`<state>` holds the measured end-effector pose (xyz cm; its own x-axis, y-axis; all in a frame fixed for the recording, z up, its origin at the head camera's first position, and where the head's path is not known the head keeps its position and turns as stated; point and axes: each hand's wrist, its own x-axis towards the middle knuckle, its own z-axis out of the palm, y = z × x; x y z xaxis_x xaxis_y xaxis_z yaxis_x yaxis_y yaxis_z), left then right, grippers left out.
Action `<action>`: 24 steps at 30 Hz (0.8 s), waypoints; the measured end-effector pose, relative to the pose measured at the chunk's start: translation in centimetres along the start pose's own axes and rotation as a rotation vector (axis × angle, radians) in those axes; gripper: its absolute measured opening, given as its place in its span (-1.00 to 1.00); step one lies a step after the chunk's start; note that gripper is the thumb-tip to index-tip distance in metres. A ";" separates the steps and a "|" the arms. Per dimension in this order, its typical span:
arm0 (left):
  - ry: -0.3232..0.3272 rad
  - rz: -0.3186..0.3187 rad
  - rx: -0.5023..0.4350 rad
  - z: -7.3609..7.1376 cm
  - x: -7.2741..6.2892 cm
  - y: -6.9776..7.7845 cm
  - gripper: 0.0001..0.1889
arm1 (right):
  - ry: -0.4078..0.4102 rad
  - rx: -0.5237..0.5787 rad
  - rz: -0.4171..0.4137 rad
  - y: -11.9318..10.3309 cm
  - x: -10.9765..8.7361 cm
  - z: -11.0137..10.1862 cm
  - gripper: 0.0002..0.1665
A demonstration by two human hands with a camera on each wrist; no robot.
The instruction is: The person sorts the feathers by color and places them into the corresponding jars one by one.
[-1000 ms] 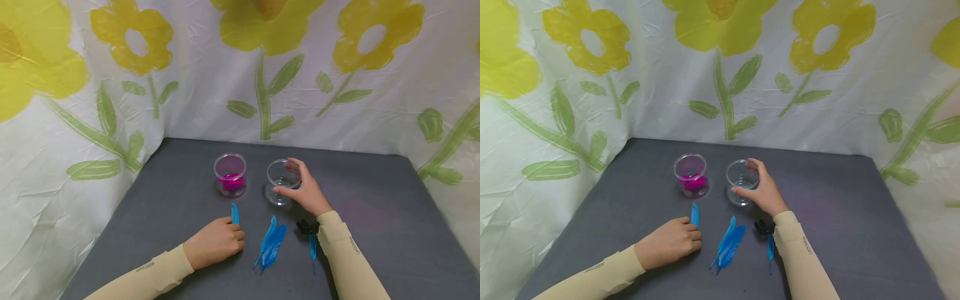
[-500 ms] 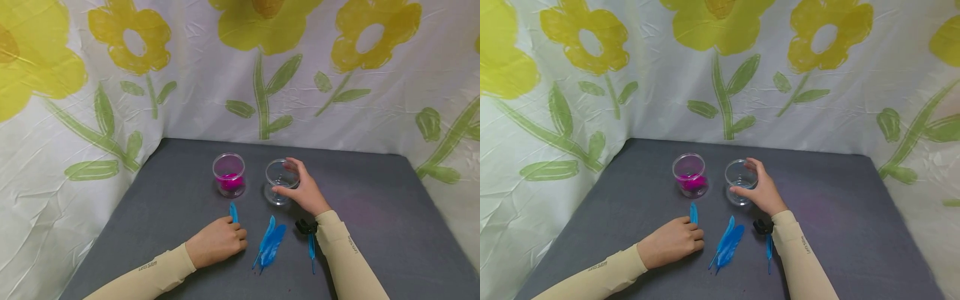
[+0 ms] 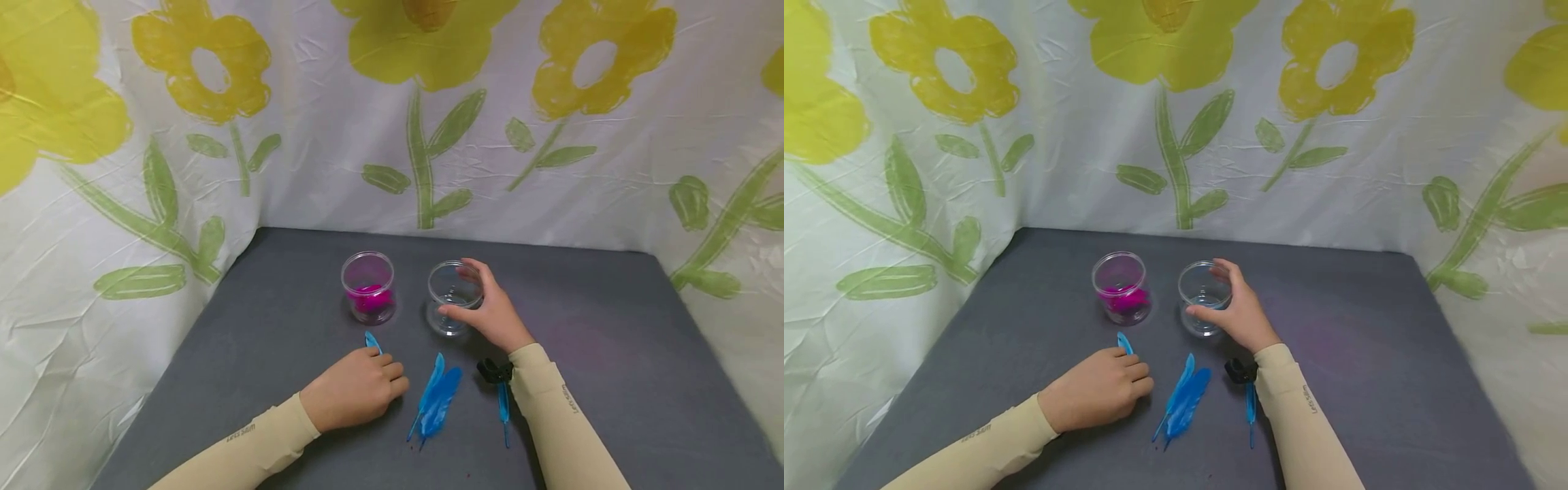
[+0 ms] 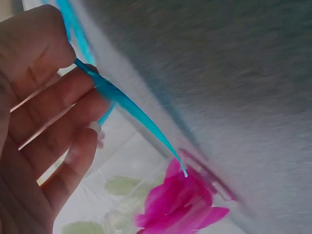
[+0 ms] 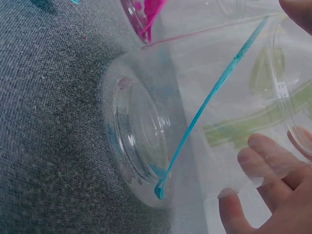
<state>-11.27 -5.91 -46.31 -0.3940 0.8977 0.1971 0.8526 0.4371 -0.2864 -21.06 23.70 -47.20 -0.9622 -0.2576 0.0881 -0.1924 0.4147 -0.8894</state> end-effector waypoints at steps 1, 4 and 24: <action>0.017 -0.008 -0.017 -0.2 0.2 -0.2 -0.93 | 0.001 -0.001 -0.002 0.0 0.1 0.0 0.25; 0.077 -0.025 -0.083 -0.8 0.8 -0.8 -0.92 | 0.004 -0.004 -0.003 0.0 0.2 0.1 0.26; 0.210 -0.256 -0.673 -4.5 4.2 -5.3 -0.85 | 0.024 -0.001 -0.023 0.5 -0.2 0.2 0.23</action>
<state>-15.89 -4.70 -39.79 -0.5918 0.7136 0.3748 0.7956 0.4422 0.4142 -20.95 23.79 -47.71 -0.9619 -0.2461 0.1190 -0.2144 0.4095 -0.8867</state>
